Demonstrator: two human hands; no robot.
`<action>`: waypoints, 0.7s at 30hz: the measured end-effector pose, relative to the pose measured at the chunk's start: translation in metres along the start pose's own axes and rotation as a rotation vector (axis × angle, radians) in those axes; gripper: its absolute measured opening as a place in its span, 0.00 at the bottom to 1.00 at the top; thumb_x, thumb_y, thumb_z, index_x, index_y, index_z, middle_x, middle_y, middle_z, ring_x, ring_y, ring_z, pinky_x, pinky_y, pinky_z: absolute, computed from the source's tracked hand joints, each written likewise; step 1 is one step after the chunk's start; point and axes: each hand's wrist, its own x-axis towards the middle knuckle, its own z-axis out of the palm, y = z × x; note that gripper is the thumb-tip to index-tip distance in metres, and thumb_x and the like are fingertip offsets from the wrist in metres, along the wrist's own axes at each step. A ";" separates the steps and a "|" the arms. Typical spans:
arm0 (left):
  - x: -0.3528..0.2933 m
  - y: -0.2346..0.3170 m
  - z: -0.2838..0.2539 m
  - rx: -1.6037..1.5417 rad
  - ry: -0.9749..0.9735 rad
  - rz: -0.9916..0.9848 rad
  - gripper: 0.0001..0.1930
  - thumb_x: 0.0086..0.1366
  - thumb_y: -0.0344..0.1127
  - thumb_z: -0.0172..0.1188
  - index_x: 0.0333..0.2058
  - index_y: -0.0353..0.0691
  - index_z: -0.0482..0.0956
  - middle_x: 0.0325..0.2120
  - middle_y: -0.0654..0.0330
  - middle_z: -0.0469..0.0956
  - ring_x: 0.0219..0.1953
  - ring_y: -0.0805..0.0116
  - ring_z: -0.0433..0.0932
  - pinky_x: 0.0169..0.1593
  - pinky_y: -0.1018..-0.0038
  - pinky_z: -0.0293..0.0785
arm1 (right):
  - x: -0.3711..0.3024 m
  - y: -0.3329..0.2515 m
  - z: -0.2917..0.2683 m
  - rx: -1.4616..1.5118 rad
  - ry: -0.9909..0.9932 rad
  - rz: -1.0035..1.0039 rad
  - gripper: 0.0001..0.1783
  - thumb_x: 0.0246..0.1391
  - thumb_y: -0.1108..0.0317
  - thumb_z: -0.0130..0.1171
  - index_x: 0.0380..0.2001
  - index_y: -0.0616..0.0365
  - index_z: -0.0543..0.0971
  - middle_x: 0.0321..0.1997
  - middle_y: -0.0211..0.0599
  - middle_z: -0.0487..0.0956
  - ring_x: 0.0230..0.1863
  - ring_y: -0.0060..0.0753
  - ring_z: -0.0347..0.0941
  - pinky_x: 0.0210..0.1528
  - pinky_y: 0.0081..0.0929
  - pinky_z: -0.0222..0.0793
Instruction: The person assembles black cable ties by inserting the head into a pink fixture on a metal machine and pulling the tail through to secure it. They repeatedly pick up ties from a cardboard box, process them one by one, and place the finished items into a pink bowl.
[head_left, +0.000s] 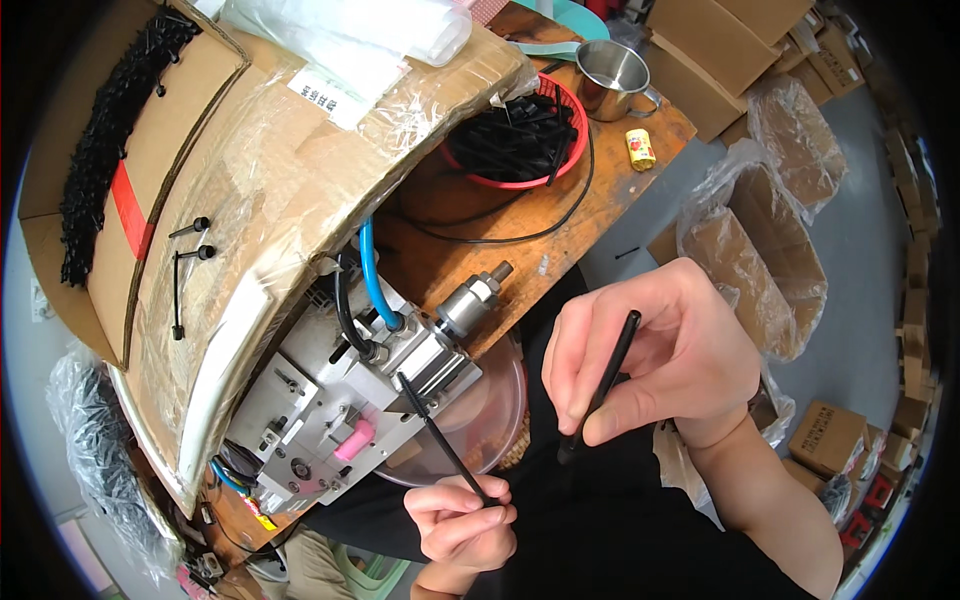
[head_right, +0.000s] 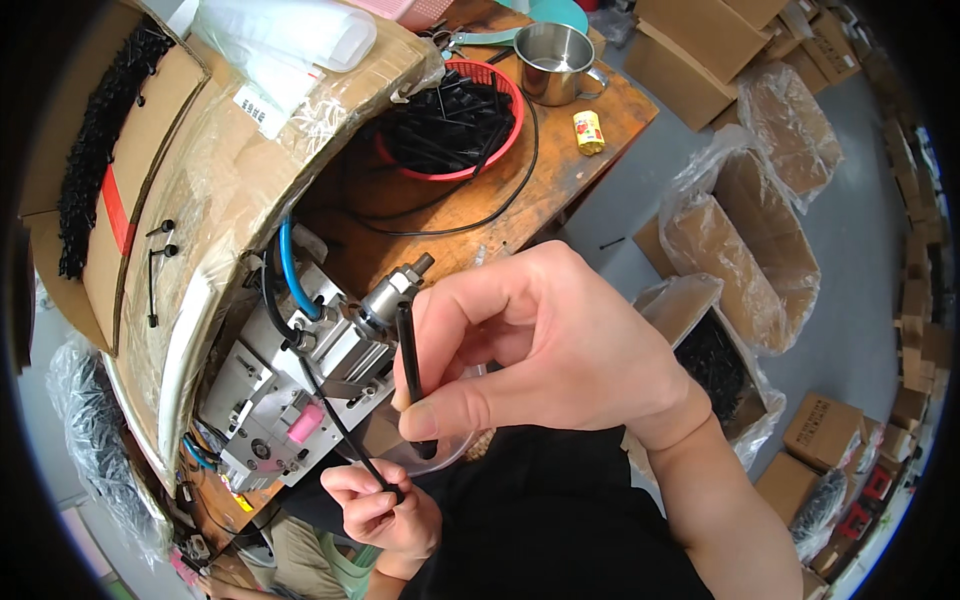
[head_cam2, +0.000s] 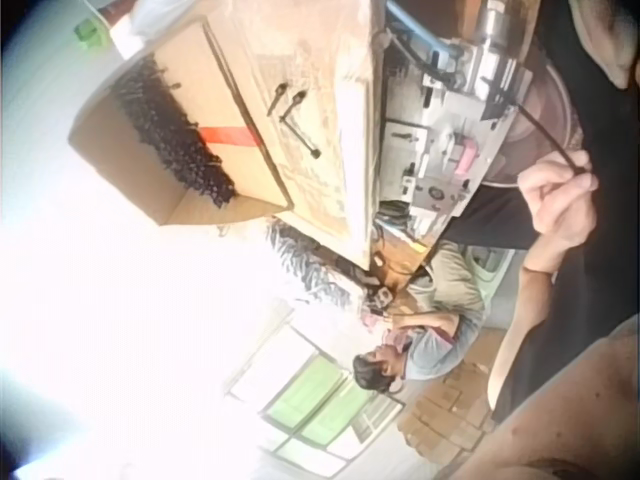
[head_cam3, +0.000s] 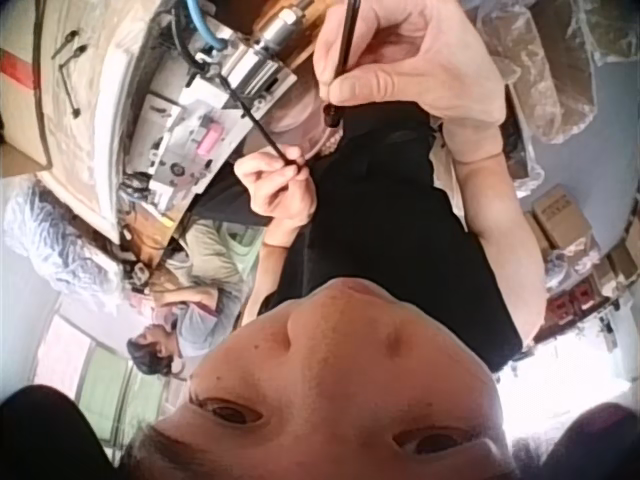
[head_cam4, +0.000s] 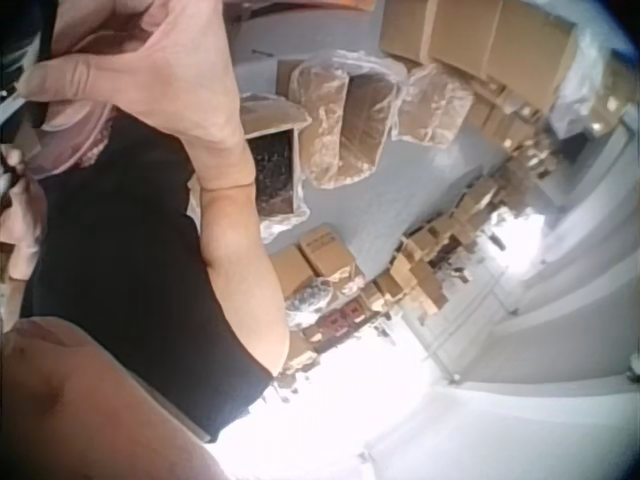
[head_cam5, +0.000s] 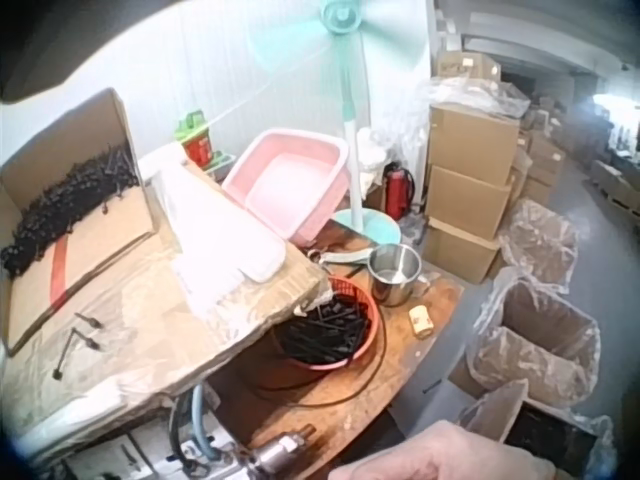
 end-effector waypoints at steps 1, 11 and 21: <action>-0.001 0.000 -0.001 0.000 0.011 0.000 0.15 0.48 0.14 0.67 0.31 0.41 0.78 0.38 0.57 0.63 0.29 0.66 0.78 0.27 0.76 0.81 | 0.001 0.004 -0.001 -0.008 -0.064 -0.026 0.10 0.38 0.81 0.71 0.25 0.68 0.80 0.28 0.43 0.79 0.31 0.34 0.76 0.35 0.27 0.72; -0.001 0.000 -0.008 -0.027 0.012 0.007 0.16 0.49 0.12 0.64 0.32 0.40 0.78 0.37 0.56 0.63 0.30 0.65 0.78 0.28 0.77 0.81 | -0.003 -0.001 0.015 -0.025 -0.126 -0.011 0.06 0.46 0.81 0.64 0.30 0.72 0.80 0.31 0.48 0.81 0.35 0.38 0.77 0.41 0.31 0.71; 0.009 -0.005 -0.019 -0.109 0.019 0.044 0.16 0.47 0.10 0.64 0.31 0.38 0.79 0.38 0.56 0.64 0.31 0.63 0.79 0.31 0.75 0.82 | 0.014 0.002 0.027 -0.133 -0.224 -0.091 0.07 0.46 0.84 0.66 0.31 0.67 0.79 0.34 0.36 0.79 0.37 0.25 0.75 0.41 0.21 0.71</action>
